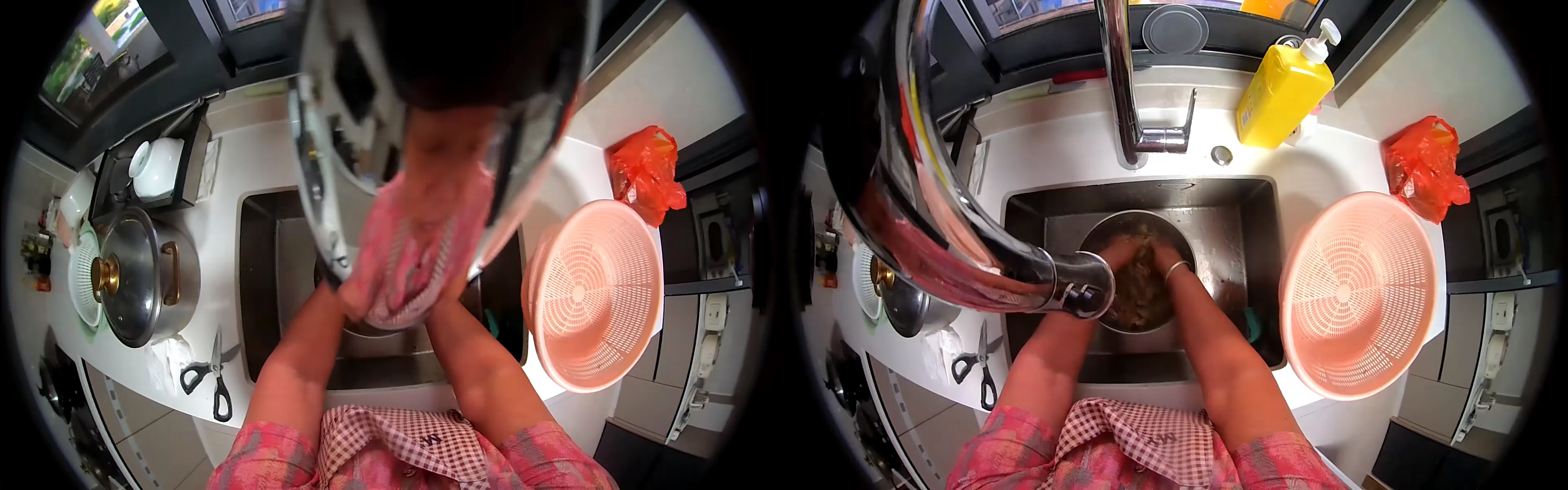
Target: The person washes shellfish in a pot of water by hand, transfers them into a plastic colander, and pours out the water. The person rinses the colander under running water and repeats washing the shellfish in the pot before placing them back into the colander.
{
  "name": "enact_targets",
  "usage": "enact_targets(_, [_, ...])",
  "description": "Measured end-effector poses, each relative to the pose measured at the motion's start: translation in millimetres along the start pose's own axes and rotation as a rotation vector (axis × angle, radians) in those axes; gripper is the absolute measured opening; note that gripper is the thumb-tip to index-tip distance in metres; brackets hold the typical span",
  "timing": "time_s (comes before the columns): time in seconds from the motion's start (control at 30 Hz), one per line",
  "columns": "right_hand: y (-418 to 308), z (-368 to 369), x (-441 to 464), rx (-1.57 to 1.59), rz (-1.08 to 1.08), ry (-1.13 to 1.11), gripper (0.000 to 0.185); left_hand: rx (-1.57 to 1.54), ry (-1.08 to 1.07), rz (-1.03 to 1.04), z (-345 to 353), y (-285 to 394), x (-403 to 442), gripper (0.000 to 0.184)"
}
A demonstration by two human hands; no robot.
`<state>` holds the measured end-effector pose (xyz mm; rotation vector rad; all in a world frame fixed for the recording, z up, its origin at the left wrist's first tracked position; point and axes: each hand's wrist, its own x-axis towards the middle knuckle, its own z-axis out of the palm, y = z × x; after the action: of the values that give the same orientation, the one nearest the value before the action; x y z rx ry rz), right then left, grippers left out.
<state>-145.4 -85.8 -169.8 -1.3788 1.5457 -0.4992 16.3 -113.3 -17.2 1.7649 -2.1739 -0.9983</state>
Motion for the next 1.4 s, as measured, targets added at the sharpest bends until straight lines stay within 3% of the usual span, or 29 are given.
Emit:
enact_targets(0.13, [-75,-33,-56,0.868,0.202,0.048,0.058,-0.099,0.167,-0.007,-12,-13,5,0.032])
enact_targets(0.2, [-93,-37,-61,0.922,0.210,0.084,0.057,-0.132,0.231,-0.001,-21,-21,0,0.032])
enact_targets(0.27, [-48,-14,-36,0.370,0.147,0.086,0.058,-0.148,0.239,0.040,-22,-19,-3,0.032])
enact_targets(0.33, [-92,-43,-60,0.119,0.105,0.098,0.058,-0.167,0.210,0.096,-11,-20,-9,0.032])
enact_targets(0.43, [-96,-45,-60,-0.092,0.131,0.115,0.056,-0.152,0.179,0.192,11,-32,-33,0.032])
enact_targets(0.53, [-85,-44,-60,-0.231,0.170,0.085,0.052,0.075,0.264,0.303,21,-38,-73,0.031])
enact_targets(0.63, [-91,-58,-81,-0.359,0.141,-0.058,0.048,-0.066,-0.077,0.174,-13,-9,-91,0.104])
enact_targets(0.67, [-94,-60,-86,-0.394,0.129,-0.109,0.047,-0.073,-0.111,0.091,-23,6,-100,0.084])
enact_targets(0.73, [-91,-56,-93,-0.446,0.106,-0.204,0.045,-0.094,-0.114,0.027,-18,12,-110,0.079])
enact_targets(0.87, [-79,-35,-95,-0.478,0.037,-0.276,0.041,0.100,-0.160,0.102,-21,35,-112,0.107])
enact_targets(0.97, [-63,-19,-88,-0.442,-0.030,-0.250,0.039,0.163,-0.158,0.106,-12,37,-106,0.095])
enact_targets(1.17, [-63,-21,-81,-0.395,-0.093,-0.151,0.039,-0.036,0.315,0.231,46,-7,-77,0.038])
enact_targets(1.27, [-125,-57,-105,-0.411,0.122,-0.198,0.039,0.042,0.451,0.283,60,-30,-72,0.037])
enact_targets(1.37, [-137,-64,-117,-0.483,0.047,-0.106,0.044,0.135,0.432,0.336,44,-28,-80,0.042])
enact_targets(1.4, [-143,-69,-121,-0.534,0.045,-0.142,0.046,0.147,0.307,0.327,20,-10,-90,0.043])
